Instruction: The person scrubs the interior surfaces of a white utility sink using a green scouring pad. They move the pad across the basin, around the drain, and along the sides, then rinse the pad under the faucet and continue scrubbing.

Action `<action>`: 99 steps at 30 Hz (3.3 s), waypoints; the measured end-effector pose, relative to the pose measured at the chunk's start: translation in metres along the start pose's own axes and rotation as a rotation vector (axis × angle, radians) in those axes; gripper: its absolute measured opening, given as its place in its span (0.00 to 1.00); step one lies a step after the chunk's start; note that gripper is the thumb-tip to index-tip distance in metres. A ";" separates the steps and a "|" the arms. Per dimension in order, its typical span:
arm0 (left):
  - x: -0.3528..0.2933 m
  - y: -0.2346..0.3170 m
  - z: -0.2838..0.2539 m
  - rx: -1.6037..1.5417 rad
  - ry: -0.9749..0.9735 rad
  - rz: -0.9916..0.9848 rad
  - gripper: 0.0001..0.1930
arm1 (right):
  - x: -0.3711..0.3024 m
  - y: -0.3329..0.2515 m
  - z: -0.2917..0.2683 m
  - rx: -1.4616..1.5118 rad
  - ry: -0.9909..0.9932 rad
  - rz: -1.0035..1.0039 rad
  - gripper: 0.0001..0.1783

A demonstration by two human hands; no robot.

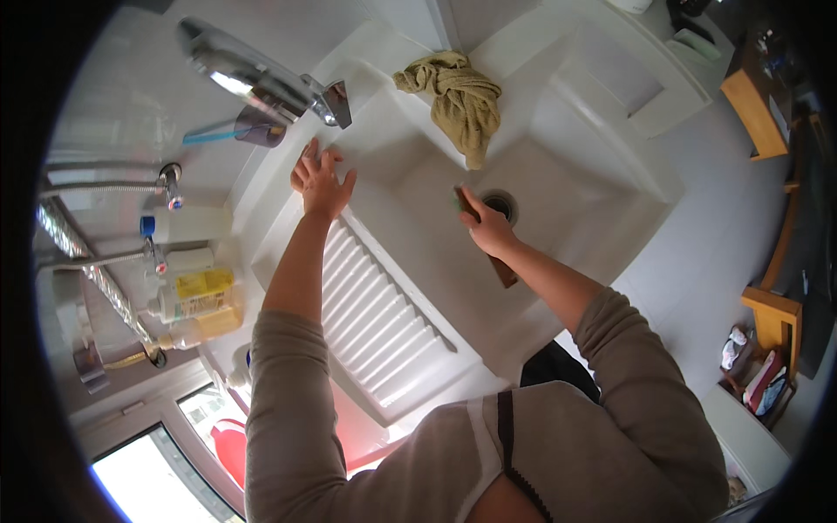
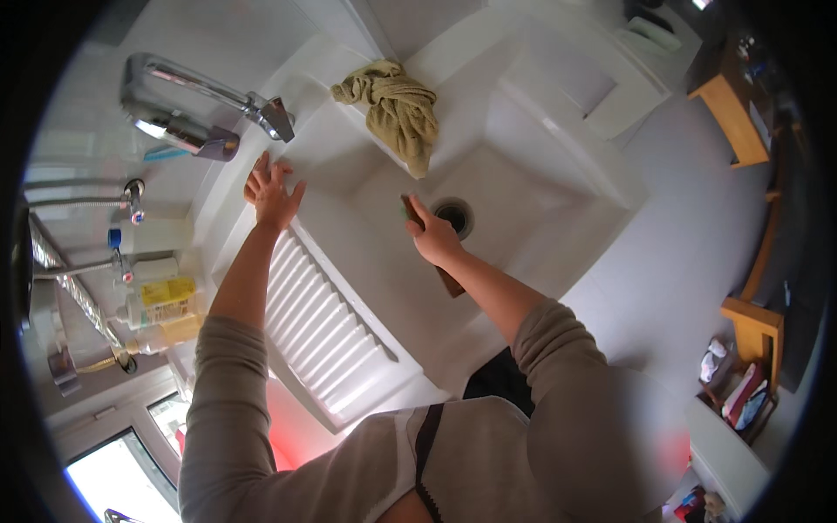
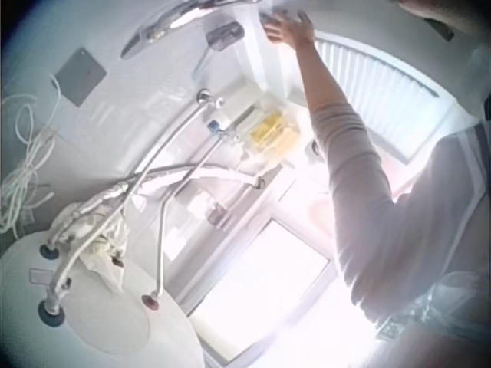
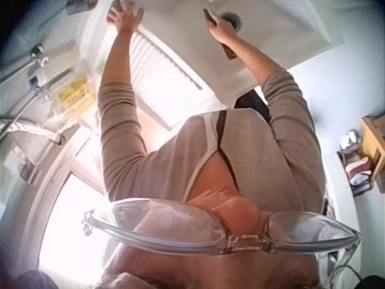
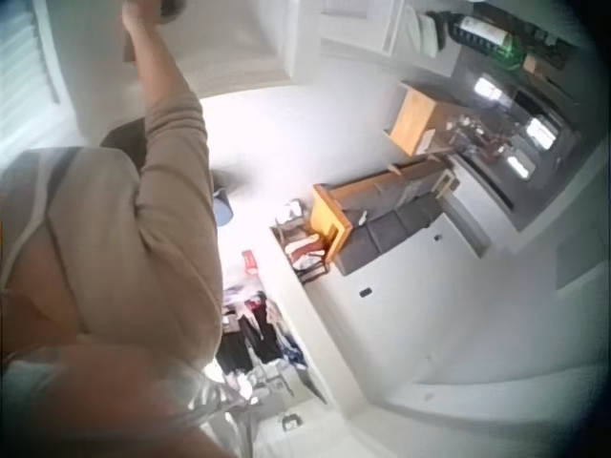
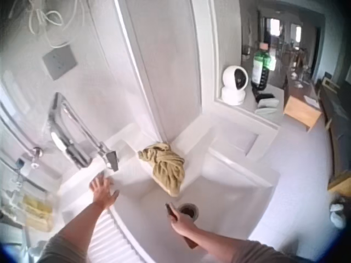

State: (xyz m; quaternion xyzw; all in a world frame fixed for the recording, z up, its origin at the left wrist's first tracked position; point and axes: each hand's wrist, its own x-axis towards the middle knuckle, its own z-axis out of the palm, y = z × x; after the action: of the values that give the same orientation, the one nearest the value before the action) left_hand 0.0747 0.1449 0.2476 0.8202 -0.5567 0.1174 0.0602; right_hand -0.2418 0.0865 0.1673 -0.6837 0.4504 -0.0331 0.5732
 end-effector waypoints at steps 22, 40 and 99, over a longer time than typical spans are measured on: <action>-0.098 0.311 0.094 -0.832 -1.006 -0.366 0.27 | -0.064 0.036 -0.264 -0.649 0.321 -0.748 0.38; -0.119 0.344 0.121 -0.826 -1.086 0.024 0.19 | -0.070 0.080 -0.322 -0.960 0.214 -0.730 0.26; -0.054 0.410 0.117 -1.086 -1.338 -0.036 0.24 | -0.069 0.087 -0.317 -0.996 0.196 -0.704 0.24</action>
State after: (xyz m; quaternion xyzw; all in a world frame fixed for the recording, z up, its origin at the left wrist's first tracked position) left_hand -0.3096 0.0137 0.1078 0.5832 -0.4410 -0.6740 0.1055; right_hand -0.5112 -0.1022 0.2373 -0.9707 0.2095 -0.0688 0.0955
